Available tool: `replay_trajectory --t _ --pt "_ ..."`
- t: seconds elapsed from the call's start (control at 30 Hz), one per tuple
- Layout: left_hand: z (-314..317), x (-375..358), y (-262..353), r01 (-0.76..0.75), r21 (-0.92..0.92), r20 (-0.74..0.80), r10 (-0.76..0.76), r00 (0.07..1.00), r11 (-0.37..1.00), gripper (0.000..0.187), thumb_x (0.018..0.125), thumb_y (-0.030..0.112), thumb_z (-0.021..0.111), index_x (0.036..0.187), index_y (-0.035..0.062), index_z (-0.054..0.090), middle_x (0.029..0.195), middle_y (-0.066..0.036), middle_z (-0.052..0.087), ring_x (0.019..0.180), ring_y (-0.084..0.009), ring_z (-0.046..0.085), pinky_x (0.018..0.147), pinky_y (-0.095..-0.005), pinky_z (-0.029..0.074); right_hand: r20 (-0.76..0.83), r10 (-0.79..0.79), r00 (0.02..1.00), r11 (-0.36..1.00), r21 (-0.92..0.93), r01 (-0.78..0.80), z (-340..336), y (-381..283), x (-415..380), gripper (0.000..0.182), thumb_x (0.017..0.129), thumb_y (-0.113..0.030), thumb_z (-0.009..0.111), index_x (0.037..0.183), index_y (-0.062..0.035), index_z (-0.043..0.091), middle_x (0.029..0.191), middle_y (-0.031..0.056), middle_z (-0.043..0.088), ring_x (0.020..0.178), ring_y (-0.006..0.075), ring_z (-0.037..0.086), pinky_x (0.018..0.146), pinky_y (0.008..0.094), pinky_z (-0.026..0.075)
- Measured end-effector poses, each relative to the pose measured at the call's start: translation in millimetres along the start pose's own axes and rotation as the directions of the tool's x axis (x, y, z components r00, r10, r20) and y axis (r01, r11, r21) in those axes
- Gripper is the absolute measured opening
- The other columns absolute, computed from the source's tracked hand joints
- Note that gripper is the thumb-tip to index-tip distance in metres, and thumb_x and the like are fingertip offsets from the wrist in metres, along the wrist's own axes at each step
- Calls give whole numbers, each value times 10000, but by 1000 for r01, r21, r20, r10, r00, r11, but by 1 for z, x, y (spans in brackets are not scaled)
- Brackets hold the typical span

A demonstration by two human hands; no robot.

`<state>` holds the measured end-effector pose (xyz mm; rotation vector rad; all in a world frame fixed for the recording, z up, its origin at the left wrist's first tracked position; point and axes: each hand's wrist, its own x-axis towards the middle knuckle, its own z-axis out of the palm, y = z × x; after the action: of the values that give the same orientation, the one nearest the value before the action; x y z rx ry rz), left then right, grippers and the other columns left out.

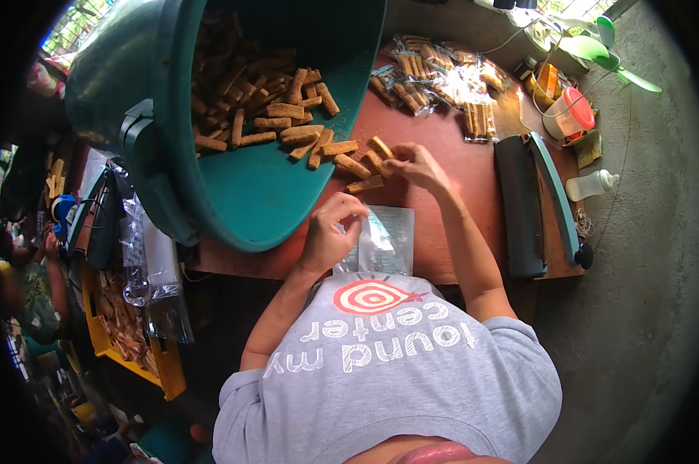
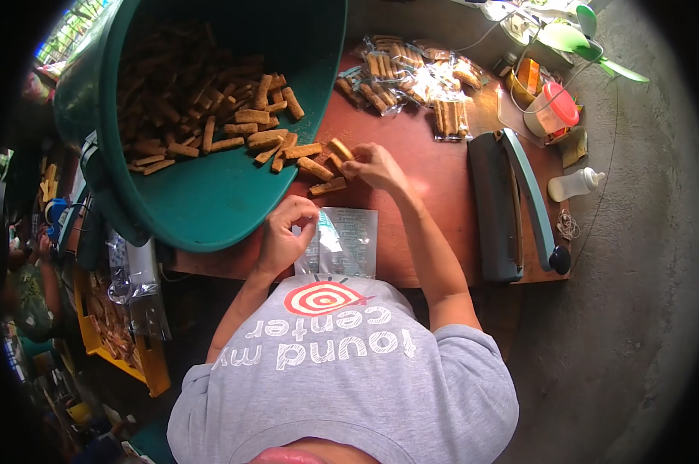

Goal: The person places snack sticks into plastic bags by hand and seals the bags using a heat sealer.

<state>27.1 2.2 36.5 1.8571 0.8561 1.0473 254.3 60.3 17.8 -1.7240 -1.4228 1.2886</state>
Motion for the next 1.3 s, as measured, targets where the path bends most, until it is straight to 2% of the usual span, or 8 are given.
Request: replay_trajectory --t 0.13,0.23,0.6,0.87,1.07,1.17,1.23,1.3 --pt "0 1 3 12 39 96 -15 995 999 272 674 -144 529 845 20 663 868 -80 619 761 -190 612 647 -268 484 -155 -338 928 819 -534 209 25 9 -4 250 676 -220 719 855 -66 635 888 152 625 839 338 606 718 388 487" --pt "0 -2 -4 -120 123 63 113 992 985 290 665 -145 513 853 13 667 882 -101 629 801 -231 626 682 -305 496 -174 -179 968 964 -226 137 20 14 4 235 682 -197 711 835 -48 612 876 148 626 837 320 610 707 379 484" --pt "-1 -7 7 -134 172 -28 140 990 976 258 652 -142 570 842 8 660 887 -101 646 817 -249 642 689 -318 511 -199 -17 980 959 -279 -40 19 -3 -11 247 728 -253 681 814 -34 605 802 123 603 845 253 604 694 351 464" --pt "-3 -14 6 -146 160 -22 151 988 976 233 643 -119 590 813 30 644 866 -80 646 770 -259 636 646 -331 514 -273 -448 852 815 -516 263 28 28 -9 325 711 -178 725 973 -17 623 916 141 572 804 267 598 728 358 483" --pt "-5 -21 7 -124 143 2 125 992 982 231 641 -114 595 811 37 641 847 -73 638 749 -254 635 627 -329 512 -51 -209 977 966 -168 197 16 7 -13 347 712 -193 713 1017 -47 635 1040 160 569 895 322 592 800 386 488" --pt "-5 -22 7 -122 127 16 121 992 984 227 642 -106 603 810 43 642 847 -65 637 739 -252 634 621 -327 508 142 -175 974 948 -244 205 34 -8 -28 350 710 -220 716 1016 -67 641 1043 146 566 925 314 580 817 412 469" --pt "-4 -22 6 -134 119 34 131 991 984 299 640 -156 562 852 32 657 895 -88 642 774 -241 641 607 -306 497 31 -417 908 772 -516 372 52 9 -34 429 686 -234 717 1077 -103 599 1034 149 546 958 332 551 840 450 429" --pt "-5 -22 5 -138 127 33 135 990 982 299 639 -155 561 852 32 656 897 -88 641 776 -245 641 615 -308 498 20 -306 952 820 -503 274 59 1 -39 472 672 -224 719 1096 -79 573 1033 172 533 948 358 540 829 443 441"
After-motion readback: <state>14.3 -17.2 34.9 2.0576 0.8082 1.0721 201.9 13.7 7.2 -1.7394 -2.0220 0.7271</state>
